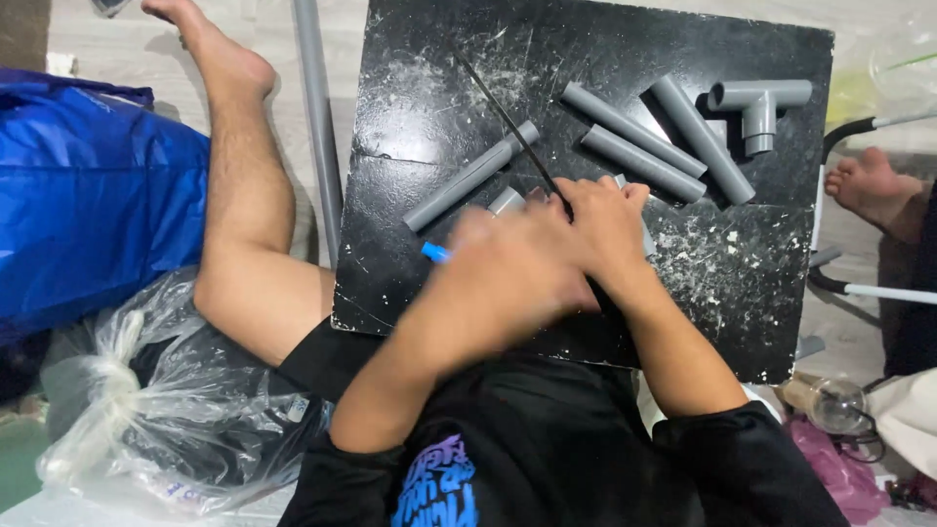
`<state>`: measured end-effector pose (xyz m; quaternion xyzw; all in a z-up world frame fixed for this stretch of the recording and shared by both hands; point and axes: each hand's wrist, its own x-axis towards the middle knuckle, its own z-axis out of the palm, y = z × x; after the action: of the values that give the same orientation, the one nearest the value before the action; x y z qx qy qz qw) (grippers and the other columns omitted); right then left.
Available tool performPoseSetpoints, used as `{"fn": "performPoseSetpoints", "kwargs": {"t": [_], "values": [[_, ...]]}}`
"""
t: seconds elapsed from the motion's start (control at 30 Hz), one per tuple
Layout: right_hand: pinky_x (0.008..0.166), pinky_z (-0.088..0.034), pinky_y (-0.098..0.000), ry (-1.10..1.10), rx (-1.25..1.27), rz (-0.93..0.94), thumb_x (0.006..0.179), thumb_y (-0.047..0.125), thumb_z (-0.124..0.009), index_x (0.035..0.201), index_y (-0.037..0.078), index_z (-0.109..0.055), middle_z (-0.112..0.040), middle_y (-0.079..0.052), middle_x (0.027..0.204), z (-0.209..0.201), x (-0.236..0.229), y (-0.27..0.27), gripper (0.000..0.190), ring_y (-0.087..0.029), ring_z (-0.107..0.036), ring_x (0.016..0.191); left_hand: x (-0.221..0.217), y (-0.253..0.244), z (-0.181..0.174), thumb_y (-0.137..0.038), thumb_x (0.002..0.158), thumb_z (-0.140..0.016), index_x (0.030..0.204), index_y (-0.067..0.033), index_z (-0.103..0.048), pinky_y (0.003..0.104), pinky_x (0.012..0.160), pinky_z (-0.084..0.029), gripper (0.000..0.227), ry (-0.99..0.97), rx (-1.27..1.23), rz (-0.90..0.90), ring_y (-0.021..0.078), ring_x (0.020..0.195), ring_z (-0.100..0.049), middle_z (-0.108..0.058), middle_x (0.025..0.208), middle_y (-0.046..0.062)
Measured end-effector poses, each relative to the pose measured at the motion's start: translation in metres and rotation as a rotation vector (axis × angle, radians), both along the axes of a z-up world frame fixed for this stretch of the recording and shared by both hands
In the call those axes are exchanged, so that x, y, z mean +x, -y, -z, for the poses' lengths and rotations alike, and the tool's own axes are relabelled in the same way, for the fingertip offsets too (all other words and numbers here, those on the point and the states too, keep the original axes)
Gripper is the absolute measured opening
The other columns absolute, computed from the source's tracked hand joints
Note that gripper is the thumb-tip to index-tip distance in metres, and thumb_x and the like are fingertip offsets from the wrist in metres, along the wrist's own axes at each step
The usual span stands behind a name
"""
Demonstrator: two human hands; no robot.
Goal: Sanding the ends of several PVC pipe sections using a piece of sandpaper fixed to a board on the floor.
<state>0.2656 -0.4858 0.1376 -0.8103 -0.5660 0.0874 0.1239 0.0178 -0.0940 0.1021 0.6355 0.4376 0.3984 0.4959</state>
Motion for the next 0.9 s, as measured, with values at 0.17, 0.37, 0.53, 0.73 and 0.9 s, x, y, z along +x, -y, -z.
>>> {"fn": "performPoseSetpoints", "kwargs": {"t": [0.17,0.37,0.53,0.73,0.9], "values": [[0.088,-0.029,-0.0455,0.059,0.017,-0.035,0.104,0.026,-0.058,0.118,0.011,-0.077,-0.074,-0.004,0.083,-0.011,0.000,0.000,0.029,-0.025,-0.067,0.088,0.073,0.277,-0.067,-0.051,0.102,-0.059,0.135,-0.0219,-0.056,0.053,0.093,-0.041,0.044,-0.882,0.366,0.300,0.0306,0.117,-0.051,-0.047,0.122,0.006],[0.087,-0.030,-0.0487,0.011,-0.022,-0.094,0.098,0.020,-0.055,0.139,0.012,-0.066,-0.074,-0.010,0.086,-0.022,0.002,-0.001,0.043,-0.032,-0.067,0.088,0.073,0.273,-0.009,-0.039,0.101,-0.060,0.132,-0.0295,-0.055,0.051,0.087,-0.044,0.033,-0.884,0.414,0.281,0.0285,0.109,-0.054,-0.046,0.114,0.000],[0.086,-0.029,-0.0448,0.061,-0.036,-0.101,0.099,0.023,-0.054,0.137,0.016,-0.068,-0.073,-0.004,0.081,-0.018,0.001,0.002,0.040,-0.029,-0.067,0.083,0.070,0.272,0.001,-0.034,0.101,-0.062,0.119,-0.0302,-0.064,0.045,0.082,-0.045,0.019,-0.817,0.466,0.230,0.0266,0.103,-0.059,-0.049,0.108,-0.003],[0.081,-0.031,-0.0421,0.213,0.065,-0.113,0.099,0.025,-0.056,0.132,0.022,-0.069,-0.071,-0.002,0.078,-0.002,-0.003,0.006,0.036,-0.026,-0.067,0.079,0.067,0.272,0.002,-0.035,0.099,-0.065,0.111,-0.0299,-0.068,0.043,0.083,-0.045,0.014,-0.768,0.473,0.209,0.0220,0.098,-0.060,-0.050,0.104,-0.005],[0.080,-0.031,-0.0405,0.399,0.150,-0.083,0.094,0.027,-0.065,0.120,0.022,-0.076,-0.065,0.000,0.077,0.004,-0.006,0.001,0.029,-0.022,-0.062,0.076,0.067,0.274,-0.001,-0.036,0.101,-0.063,0.114,-0.0290,-0.070,0.046,0.087,-0.046,0.016,-0.771,0.450,0.222,0.0247,0.102,-0.062,-0.056,0.110,0.000]]}}
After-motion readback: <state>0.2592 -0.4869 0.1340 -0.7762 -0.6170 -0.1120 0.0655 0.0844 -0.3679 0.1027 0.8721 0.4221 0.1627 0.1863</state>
